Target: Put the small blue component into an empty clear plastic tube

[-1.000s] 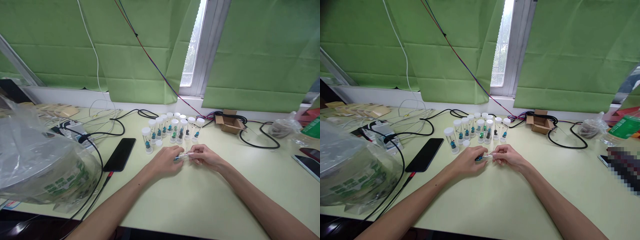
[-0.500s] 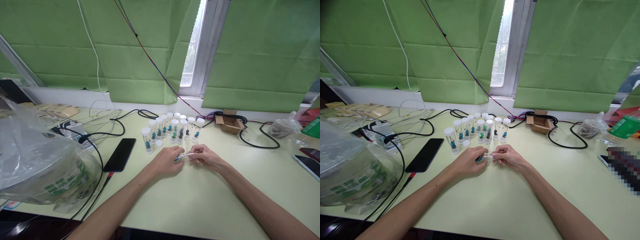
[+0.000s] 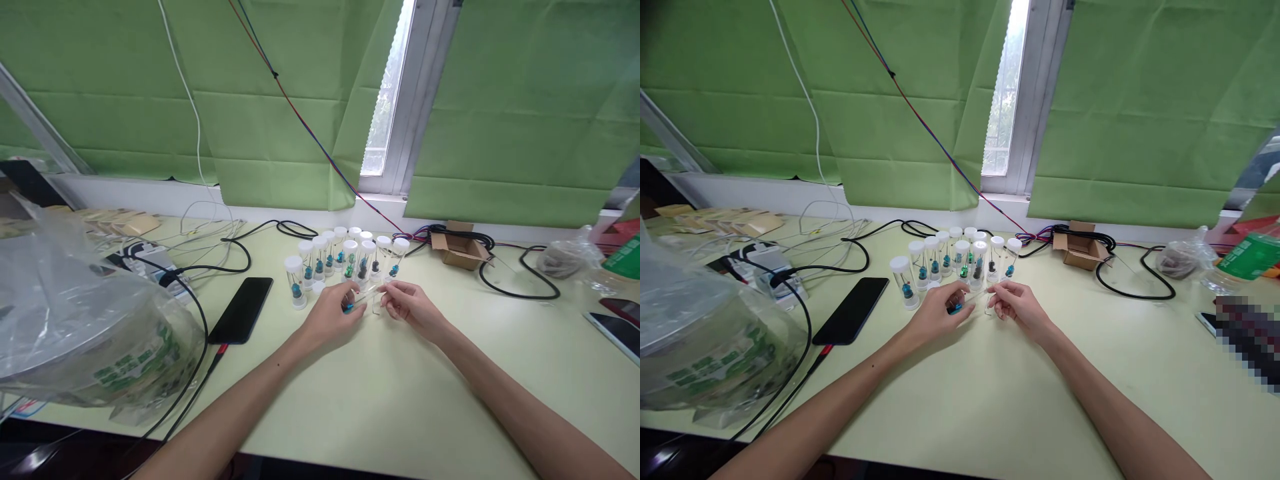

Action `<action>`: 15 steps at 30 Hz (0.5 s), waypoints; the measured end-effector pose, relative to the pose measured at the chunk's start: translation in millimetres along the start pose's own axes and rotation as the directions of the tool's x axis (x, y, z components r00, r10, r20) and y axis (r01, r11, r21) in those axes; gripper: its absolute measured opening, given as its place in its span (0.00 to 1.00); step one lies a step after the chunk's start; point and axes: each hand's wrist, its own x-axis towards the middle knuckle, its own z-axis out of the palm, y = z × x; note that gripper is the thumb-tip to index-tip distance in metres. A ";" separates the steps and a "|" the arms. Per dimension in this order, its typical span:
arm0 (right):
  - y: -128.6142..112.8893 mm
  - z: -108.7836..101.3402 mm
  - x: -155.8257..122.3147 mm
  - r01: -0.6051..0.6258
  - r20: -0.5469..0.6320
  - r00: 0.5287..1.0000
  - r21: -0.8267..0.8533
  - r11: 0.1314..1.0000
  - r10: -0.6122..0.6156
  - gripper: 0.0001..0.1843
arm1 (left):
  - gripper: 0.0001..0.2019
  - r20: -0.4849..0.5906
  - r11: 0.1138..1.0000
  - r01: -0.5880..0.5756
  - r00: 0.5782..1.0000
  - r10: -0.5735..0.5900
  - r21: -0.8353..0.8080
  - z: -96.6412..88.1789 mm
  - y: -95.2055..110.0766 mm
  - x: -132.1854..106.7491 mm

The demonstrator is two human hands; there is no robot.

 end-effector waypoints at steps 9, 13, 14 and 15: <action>13.4 9.3 -3.4 0.246 0.017 0.932 -0.762 0.599 -0.362 0.09 | 0.11 -0.087 0.981 0.112 0.988 -0.127 -0.157 4.7 -5.4 2.3; 17.3 10.5 -4.6 0.202 0.051 0.957 -0.827 0.525 -0.287 0.07 | 0.12 -0.098 0.965 0.131 0.983 -0.157 -0.225 5.8 -5.1 2.4; 18.1 10.5 -4.6 0.193 0.052 0.960 -0.834 0.516 -0.275 0.07 | 0.12 -0.097 0.959 0.138 0.981 -0.166 -0.246 6.3 -5.3 2.5; 18.8 10.4 -4.5 0.187 0.053 0.962 -0.842 0.506 -0.267 0.07 | 0.12 -0.095 0.952 0.144 0.980 -0.175 -0.269 6.9 -5.7 2.7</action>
